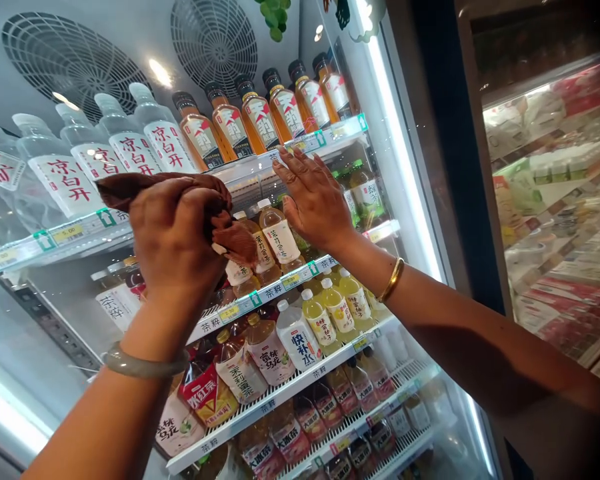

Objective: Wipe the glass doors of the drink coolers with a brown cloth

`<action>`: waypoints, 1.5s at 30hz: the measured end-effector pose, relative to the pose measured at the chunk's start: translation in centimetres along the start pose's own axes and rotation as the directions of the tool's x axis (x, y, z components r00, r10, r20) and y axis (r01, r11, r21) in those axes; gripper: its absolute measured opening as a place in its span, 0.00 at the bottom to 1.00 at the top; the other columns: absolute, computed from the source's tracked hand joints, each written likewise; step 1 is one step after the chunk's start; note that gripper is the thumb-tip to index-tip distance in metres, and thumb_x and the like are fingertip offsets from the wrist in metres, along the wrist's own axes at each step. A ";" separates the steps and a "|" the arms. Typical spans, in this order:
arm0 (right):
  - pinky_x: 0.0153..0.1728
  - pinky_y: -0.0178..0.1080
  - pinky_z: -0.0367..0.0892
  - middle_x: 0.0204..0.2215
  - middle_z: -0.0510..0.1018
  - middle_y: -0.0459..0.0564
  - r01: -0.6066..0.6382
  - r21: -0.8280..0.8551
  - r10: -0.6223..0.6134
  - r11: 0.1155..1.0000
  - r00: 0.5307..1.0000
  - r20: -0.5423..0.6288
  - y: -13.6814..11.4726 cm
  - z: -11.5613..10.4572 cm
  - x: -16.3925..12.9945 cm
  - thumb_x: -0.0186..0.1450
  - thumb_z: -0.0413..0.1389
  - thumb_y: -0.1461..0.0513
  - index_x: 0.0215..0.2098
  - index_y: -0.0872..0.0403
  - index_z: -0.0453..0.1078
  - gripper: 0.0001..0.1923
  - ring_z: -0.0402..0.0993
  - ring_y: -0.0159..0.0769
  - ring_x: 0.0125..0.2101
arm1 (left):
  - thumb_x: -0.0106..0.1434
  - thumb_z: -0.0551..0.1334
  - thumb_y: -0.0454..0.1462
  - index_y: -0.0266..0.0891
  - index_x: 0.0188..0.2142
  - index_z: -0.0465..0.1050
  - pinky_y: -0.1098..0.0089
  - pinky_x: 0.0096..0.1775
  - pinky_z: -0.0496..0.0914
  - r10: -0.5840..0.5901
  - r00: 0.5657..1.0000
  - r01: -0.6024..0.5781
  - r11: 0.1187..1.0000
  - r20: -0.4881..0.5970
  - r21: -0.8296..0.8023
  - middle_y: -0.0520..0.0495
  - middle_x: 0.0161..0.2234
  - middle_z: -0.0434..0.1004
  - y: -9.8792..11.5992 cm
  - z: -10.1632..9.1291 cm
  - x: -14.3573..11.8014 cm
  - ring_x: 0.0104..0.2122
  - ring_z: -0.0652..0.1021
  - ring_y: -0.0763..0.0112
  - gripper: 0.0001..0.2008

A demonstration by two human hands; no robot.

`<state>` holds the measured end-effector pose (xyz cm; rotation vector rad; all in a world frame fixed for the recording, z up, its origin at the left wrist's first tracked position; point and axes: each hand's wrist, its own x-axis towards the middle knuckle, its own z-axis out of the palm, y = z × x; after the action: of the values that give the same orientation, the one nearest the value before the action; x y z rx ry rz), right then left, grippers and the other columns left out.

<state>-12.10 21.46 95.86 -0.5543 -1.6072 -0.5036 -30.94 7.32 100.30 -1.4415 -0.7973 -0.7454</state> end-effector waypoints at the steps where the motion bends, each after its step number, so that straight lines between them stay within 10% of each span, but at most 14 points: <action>1: 0.78 0.53 0.36 0.75 0.56 0.42 0.003 0.005 -0.003 1.000 1.000 -0.008 0.0 0.0 0.0 0.71 0.45 0.64 0.74 0.47 0.53 0.33 0.45 0.39 0.76 | 0.66 0.66 0.39 0.41 0.54 0.75 0.44 0.61 0.68 0.011 1.000 -0.011 1.000 -0.002 0.011 0.38 0.57 0.76 0.5 0.3 -0.5 0.58 0.74 0.45 0.18; 8: 0.78 0.54 0.39 0.74 0.58 0.48 0.038 0.025 -0.037 0.999 0.998 -0.047 0.2 0.3 0.0 0.71 0.44 0.65 0.72 0.52 0.57 0.31 0.48 0.43 0.76 | 0.68 0.61 0.33 0.44 0.58 0.73 0.53 0.59 0.72 0.343 0.922 -0.332 0.939 0.181 -0.088 0.38 0.60 0.74 2.8 0.5 -4.2 0.62 0.72 0.52 0.20; 15: 0.77 0.58 0.39 0.74 0.57 0.44 0.060 0.025 -0.058 0.998 0.996 -0.064 0.8 0.9 -0.1 0.71 0.44 0.65 0.75 0.47 0.50 0.34 0.46 0.43 0.76 | 0.71 0.62 0.43 0.38 0.55 0.76 0.43 0.62 0.67 -0.026 0.999 0.025 0.999 0.035 0.028 0.41 0.58 0.75 -0.8 -0.7 -0.6 0.60 0.73 0.51 0.17; 23: 0.77 0.59 0.41 0.74 0.56 0.44 0.069 -0.021 -0.070 0.997 0.996 -0.055 0.6 0.7 -0.1 0.71 0.45 0.66 0.76 0.46 0.45 0.37 0.45 0.43 0.76 | 0.68 0.62 0.33 0.47 0.58 0.73 0.51 0.59 0.72 0.315 0.930 -0.300 0.948 0.188 -0.105 0.41 0.60 0.75 1.3 -0.7 -4.9 0.61 0.73 0.52 0.20; 30: 0.77 0.59 0.44 0.74 0.58 0.43 0.057 -0.032 -0.059 0.998 0.996 -0.061 0.5 0.6 -0.3 0.71 0.45 0.65 0.75 0.46 0.48 0.35 0.48 0.44 0.76 | 0.69 0.65 0.41 0.36 0.55 0.76 0.41 0.59 0.69 -0.014 1.000 0.014 0.997 0.008 0.081 0.37 0.56 0.76 -2.7 -2.6 -2.6 0.58 0.75 0.50 0.18; 37: 0.77 0.59 0.44 0.74 0.57 0.41 0.064 0.006 -0.063 0.998 0.994 -0.091 0.6 0.9 -0.8 0.71 0.45 0.65 0.76 0.43 0.45 0.37 0.48 0.44 0.75 | 0.68 0.62 0.33 0.47 0.56 0.72 0.55 0.54 0.77 0.456 0.877 -0.451 0.890 0.152 -0.067 0.45 0.57 0.76 -1.7 -2.2 -5.2 0.58 0.76 0.56 0.18; 41: 0.77 0.58 0.45 0.74 0.58 0.42 0.059 0.015 -0.057 0.998 0.995 -0.087 0.3 0.7 -0.9 0.71 0.46 0.64 0.75 0.44 0.48 0.36 0.49 0.44 0.75 | 0.69 0.63 0.36 0.47 0.55 0.73 0.49 0.59 0.72 0.140 0.987 -0.141 0.990 0.077 0.007 0.44 0.57 0.76 -4.7 -3.1 -2.9 0.59 0.75 0.55 0.15; 45: 0.77 0.57 0.46 0.74 0.58 0.44 0.041 -0.001 -0.041 0.999 0.997 -0.070 0.3 0.4 -1.0 0.70 0.47 0.64 0.75 0.45 0.50 0.35 0.49 0.44 0.75 | 0.66 0.66 0.39 0.41 0.51 0.75 0.45 0.58 0.71 -0.004 0.999 0.006 0.999 -0.051 0.041 0.39 0.53 0.77 -3.4 -2.3 -2.6 0.55 0.76 0.50 0.14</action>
<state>-12.15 21.87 94.79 -0.4994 -1.5546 -0.5471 -35.17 4.89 100.04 -1.3788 -0.7736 -0.7624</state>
